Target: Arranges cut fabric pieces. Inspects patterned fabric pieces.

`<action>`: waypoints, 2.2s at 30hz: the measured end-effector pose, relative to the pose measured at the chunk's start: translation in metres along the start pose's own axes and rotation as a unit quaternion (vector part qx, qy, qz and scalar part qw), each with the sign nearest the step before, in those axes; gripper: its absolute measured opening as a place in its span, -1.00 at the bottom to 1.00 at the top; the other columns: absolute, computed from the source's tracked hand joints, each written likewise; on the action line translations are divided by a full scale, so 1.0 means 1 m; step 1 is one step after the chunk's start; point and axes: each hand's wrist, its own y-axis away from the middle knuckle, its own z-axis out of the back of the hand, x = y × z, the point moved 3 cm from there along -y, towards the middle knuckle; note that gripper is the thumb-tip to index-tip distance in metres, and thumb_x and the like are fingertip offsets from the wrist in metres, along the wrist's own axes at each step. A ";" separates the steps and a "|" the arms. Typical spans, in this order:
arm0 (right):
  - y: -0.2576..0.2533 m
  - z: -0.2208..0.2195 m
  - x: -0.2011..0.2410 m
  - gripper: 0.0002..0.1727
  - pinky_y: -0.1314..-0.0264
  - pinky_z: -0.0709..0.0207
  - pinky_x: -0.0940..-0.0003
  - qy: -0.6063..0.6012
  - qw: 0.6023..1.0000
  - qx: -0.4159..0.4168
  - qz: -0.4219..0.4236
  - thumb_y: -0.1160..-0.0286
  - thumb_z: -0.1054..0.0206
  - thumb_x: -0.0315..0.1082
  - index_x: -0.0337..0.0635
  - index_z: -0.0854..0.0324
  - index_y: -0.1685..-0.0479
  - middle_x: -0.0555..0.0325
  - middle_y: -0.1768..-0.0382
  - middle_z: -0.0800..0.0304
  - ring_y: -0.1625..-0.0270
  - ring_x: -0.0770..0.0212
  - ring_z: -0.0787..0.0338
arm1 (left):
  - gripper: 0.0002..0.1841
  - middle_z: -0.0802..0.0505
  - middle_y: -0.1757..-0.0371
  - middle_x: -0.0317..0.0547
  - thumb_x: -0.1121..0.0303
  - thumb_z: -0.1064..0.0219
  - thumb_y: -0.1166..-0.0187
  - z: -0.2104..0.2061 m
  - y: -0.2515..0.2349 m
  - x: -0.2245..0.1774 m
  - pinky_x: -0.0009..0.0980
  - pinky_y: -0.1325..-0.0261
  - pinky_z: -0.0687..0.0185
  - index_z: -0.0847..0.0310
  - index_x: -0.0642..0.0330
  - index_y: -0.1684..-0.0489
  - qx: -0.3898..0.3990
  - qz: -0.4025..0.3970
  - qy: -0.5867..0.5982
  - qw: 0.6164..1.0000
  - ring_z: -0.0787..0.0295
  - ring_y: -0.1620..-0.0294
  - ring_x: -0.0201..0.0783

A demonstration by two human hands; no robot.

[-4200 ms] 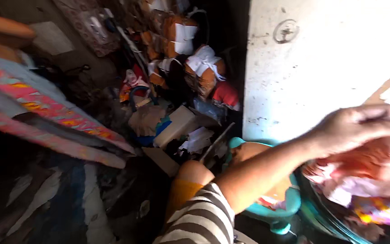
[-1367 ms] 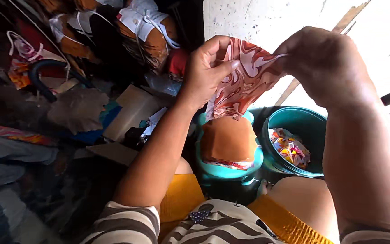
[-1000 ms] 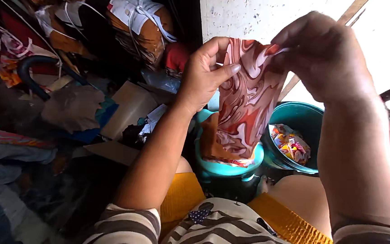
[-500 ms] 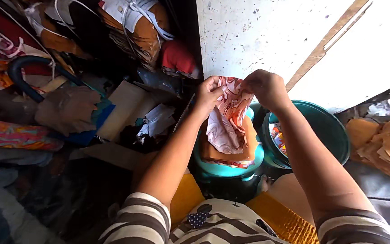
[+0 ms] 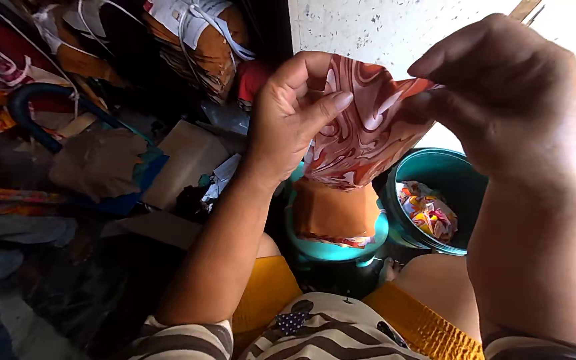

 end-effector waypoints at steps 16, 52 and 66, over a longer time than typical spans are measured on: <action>0.006 -0.027 -0.085 -0.69 0.09 -0.74 0.36 0.057 0.980 -0.036 -0.185 -0.45 -0.40 -0.48 -0.26 -0.61 -0.17 0.14 0.23 -0.79 0.26 0.38 -0.79 | -0.82 -0.82 0.20 -0.19 0.61 -0.37 -0.53 0.001 0.003 0.083 -0.44 0.03 -0.74 -0.63 0.32 -0.02 -0.075 0.131 -0.017 0.988 -0.78 0.18 -0.41; 0.134 -0.019 -0.161 -0.76 -0.20 -0.70 -0.18 0.114 0.929 0.187 -0.300 -0.63 -0.37 -0.32 -0.26 -0.73 -0.10 -0.12 -0.03 -0.82 -0.07 -0.08 -0.84 | -0.75 -0.58 -0.58 0.14 0.16 -0.47 -0.56 0.043 0.112 0.121 0.26 -0.62 -0.30 -0.81 0.09 0.00 0.184 0.293 -0.431 0.833 -0.42 -0.64 0.17; 0.278 0.004 -0.306 -0.06 -0.48 -0.31 -0.58 0.266 0.720 0.284 -0.574 -0.31 -0.63 -0.01 -0.11 -0.32 -0.75 -0.42 -0.51 -0.53 -0.56 -0.49 -0.50 | -0.76 -0.58 -0.61 0.05 0.19 -0.51 -0.48 -0.012 0.076 0.186 0.30 -0.73 0.00 -0.83 -0.01 -0.04 0.174 0.291 -0.503 0.795 -0.33 -0.70 0.12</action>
